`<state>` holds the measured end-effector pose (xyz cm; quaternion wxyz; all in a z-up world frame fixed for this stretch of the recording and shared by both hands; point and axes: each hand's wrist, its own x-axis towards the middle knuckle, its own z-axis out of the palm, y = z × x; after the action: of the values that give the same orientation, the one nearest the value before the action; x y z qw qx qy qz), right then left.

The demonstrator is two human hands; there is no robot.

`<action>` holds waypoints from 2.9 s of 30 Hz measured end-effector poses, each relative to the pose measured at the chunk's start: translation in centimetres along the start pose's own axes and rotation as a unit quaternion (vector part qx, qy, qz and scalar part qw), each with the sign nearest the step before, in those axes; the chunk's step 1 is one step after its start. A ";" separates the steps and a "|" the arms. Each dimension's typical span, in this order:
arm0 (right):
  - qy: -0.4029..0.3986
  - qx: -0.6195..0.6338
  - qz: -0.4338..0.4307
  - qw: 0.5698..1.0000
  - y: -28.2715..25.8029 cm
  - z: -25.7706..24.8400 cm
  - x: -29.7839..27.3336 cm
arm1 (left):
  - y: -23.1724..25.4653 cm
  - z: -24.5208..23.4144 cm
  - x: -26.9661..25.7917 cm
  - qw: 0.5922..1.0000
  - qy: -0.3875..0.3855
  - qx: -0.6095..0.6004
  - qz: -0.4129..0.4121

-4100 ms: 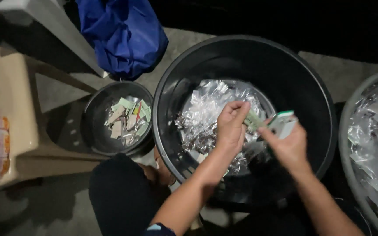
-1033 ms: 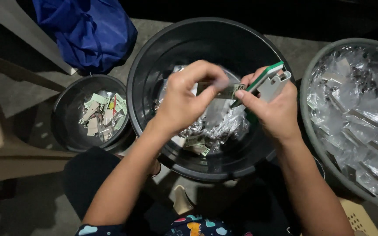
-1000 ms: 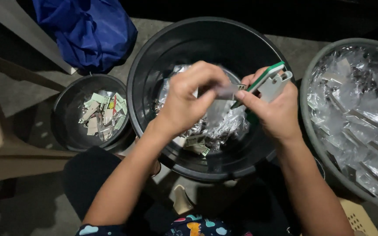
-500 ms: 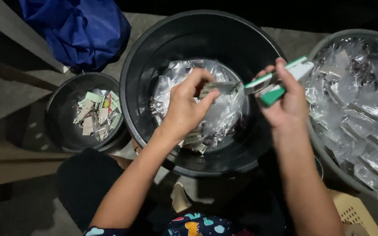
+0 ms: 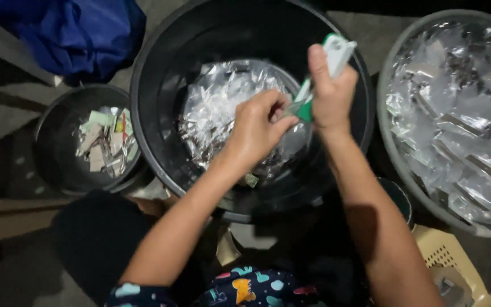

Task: Manually packaging small items into plastic bags by inserting labels and stapling them shut.

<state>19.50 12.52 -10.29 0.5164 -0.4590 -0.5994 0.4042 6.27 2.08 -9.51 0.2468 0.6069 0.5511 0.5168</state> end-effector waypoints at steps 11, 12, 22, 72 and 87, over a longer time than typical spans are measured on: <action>-0.083 0.040 0.095 0.991 -1.4 -3.7 0.1 | -2.3 -4.0 7.1 0.985 -0.111 -0.027 0.130; -0.072 -0.019 0.059 0.995 -0.8 -4.2 0.5 | -3.2 -4.7 7.3 0.983 -0.132 -0.096 0.086; 0.007 -0.056 0.026 0.998 -0.2 -7.2 0.7 | -28.1 -2.0 -0.3 0.742 -0.158 0.435 -0.485; -0.177 -0.116 -0.161 0.964 -9.7 0.3 -4.0 | 6.5 -11.1 -3.1 0.959 0.079 0.255 0.099; -0.197 0.014 -0.041 0.979 -8.6 -1.0 -3.8 | 3.9 -8.6 -2.0 0.982 0.058 -0.017 0.182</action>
<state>19.56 6.65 -2.81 0.4104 -0.3381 -0.7018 0.4741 0.48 -3.16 -3.90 0.1269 0.6616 0.4360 0.5967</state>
